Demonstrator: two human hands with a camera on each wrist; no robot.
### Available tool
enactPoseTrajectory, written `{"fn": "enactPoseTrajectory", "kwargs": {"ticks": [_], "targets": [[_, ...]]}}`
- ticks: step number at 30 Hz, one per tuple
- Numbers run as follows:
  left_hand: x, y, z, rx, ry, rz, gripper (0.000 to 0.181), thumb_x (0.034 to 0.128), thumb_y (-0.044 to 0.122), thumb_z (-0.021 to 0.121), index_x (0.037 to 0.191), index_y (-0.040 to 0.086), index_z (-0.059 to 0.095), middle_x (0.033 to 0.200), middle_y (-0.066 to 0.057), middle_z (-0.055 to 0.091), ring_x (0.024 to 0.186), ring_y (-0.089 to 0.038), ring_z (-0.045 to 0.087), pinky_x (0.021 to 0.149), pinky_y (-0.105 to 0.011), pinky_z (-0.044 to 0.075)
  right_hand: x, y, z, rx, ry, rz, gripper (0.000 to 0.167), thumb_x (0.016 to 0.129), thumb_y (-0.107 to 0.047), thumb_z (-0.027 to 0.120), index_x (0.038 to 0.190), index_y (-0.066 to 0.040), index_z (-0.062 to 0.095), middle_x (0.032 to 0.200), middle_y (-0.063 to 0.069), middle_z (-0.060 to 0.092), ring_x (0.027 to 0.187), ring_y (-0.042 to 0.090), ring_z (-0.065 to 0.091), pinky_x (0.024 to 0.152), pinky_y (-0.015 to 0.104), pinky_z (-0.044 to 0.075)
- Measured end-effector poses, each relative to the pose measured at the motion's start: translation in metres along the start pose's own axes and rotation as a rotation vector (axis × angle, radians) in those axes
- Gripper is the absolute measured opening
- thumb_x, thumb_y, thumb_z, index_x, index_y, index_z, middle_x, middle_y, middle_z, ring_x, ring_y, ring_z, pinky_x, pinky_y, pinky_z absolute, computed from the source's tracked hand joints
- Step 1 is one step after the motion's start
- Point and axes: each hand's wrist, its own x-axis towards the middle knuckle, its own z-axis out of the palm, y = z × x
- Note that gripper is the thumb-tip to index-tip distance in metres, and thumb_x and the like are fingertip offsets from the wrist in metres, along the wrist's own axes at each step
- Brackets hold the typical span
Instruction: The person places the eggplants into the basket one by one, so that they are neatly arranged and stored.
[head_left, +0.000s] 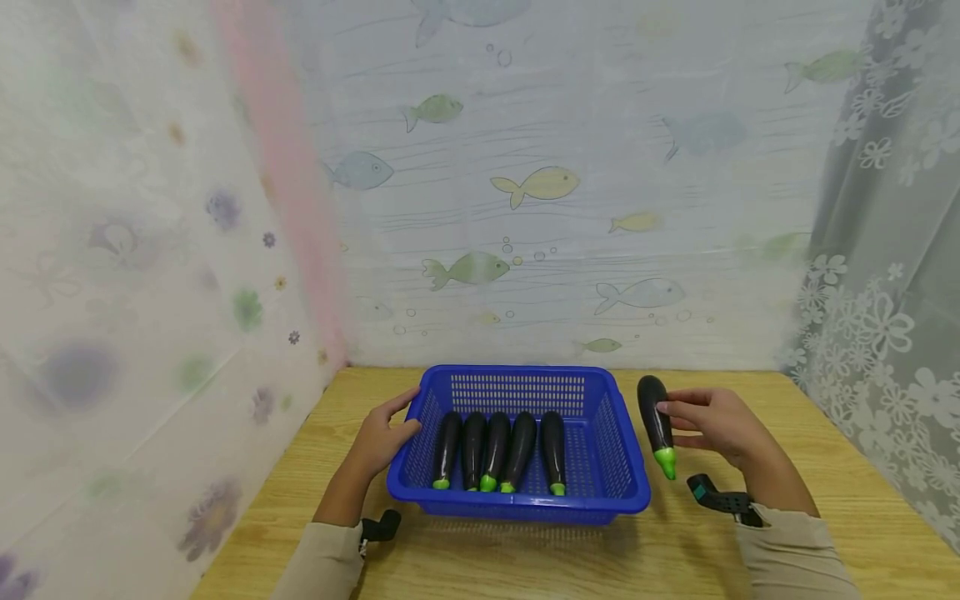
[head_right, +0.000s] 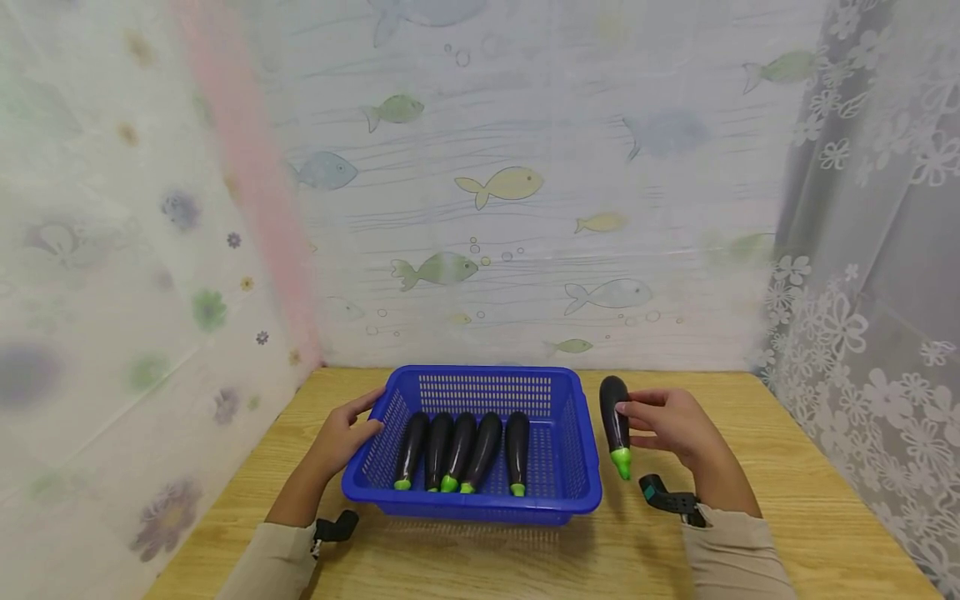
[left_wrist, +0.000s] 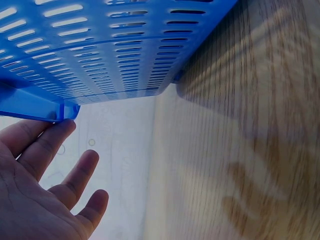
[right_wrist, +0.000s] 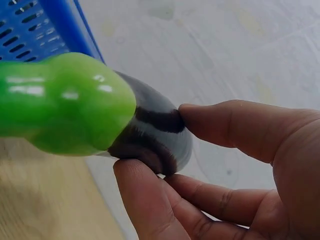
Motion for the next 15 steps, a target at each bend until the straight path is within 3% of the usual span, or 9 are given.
{"fn": "enactPoseTrajectory", "kwargs": {"ticks": [15], "targets": [[0.0, 0.0, 0.0, -0.002, -0.006, 0.013, 0.064, 0.0921, 0.021, 0.065, 0.155, 0.022, 0.051, 0.157, -0.018, 0.049, 0.145, -0.045, 0.045, 0.109, -0.062, 0.046, 0.0, -0.011, 0.013, 0.061, 0.004, -0.056, 0.077, 0.1, -0.036, 0.068, 0.153, 0.011, 0.038, 0.152, 0.035, 0.044, 0.115, 0.023, 0.069, 0.089, 0.041, 0.062]]}}
